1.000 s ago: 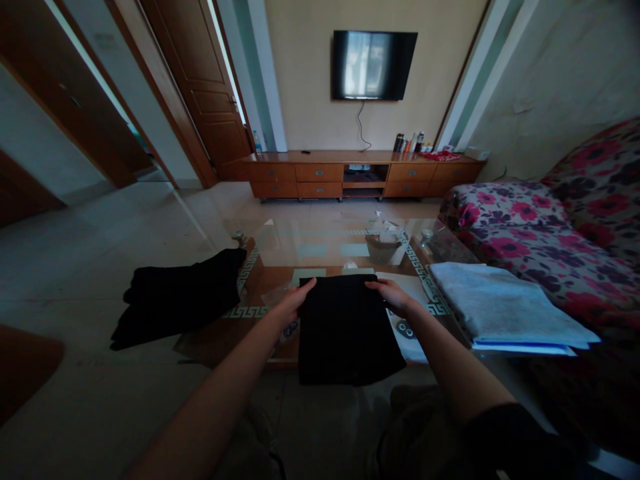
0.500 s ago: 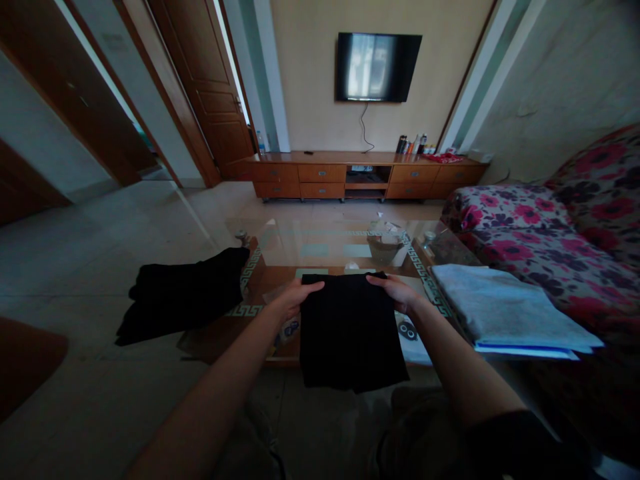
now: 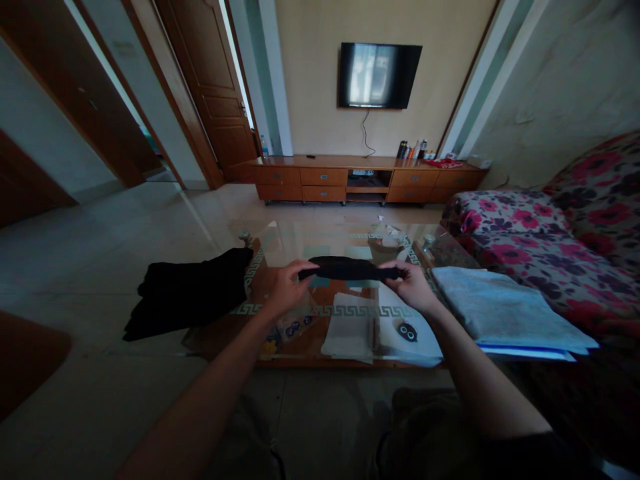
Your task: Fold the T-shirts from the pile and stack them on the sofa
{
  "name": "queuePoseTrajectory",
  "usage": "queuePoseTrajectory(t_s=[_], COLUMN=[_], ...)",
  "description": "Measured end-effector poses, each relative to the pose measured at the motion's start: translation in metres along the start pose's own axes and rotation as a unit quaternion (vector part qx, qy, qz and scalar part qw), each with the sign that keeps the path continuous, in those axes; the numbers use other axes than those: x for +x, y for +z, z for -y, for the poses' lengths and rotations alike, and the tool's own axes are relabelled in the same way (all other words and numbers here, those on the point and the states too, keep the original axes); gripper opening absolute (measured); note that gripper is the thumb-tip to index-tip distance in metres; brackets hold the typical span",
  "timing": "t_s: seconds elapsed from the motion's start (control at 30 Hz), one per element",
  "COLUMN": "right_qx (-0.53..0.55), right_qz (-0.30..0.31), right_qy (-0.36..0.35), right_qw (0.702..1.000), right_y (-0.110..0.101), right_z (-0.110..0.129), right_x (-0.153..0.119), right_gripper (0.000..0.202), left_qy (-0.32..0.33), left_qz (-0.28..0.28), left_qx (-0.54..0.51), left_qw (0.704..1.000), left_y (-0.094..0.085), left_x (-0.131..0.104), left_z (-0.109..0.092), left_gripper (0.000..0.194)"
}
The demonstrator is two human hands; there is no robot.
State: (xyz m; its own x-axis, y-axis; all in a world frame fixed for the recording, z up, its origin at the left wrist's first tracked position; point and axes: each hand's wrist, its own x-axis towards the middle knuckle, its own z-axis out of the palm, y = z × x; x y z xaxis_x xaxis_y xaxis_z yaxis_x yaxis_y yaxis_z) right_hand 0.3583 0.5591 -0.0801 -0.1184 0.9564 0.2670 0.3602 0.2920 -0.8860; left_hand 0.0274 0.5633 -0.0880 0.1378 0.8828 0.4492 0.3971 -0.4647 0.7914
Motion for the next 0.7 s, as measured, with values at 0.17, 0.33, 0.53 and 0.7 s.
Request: queuePoseTrajectory(t_s=[0.17,0.33,0.53,0.7], right_qx=[-0.157,-0.342,-0.451,-0.474], right_qz=[0.189,0.24,0.239,0.234], right_qy=[0.013,-0.032,-0.148,-0.17], right_qw=[0.969,0.908,0.847,0.831], right_y=[0.013,0.032,0.065,0.078], right_z=[-0.044,-0.044,-0.023,-0.023], right_x=[-0.031,-0.049,-0.053,-0.052], right_gripper=[0.027,0.04,0.044,0.047], left_qy=[0.088,0.156,0.199,0.201], left_qz=[0.23,0.284,0.23,0.207], left_qx=[0.18,0.375,0.42,0.421], left_qw=[0.952,0.869,0.855,0.86], left_y=[-0.003,0.021,0.075,0.091], left_x=[-0.047,-0.076,-0.086,-0.089], left_z=[0.032,0.024,0.021,0.035], left_gripper=[0.025,0.037,0.056,0.049])
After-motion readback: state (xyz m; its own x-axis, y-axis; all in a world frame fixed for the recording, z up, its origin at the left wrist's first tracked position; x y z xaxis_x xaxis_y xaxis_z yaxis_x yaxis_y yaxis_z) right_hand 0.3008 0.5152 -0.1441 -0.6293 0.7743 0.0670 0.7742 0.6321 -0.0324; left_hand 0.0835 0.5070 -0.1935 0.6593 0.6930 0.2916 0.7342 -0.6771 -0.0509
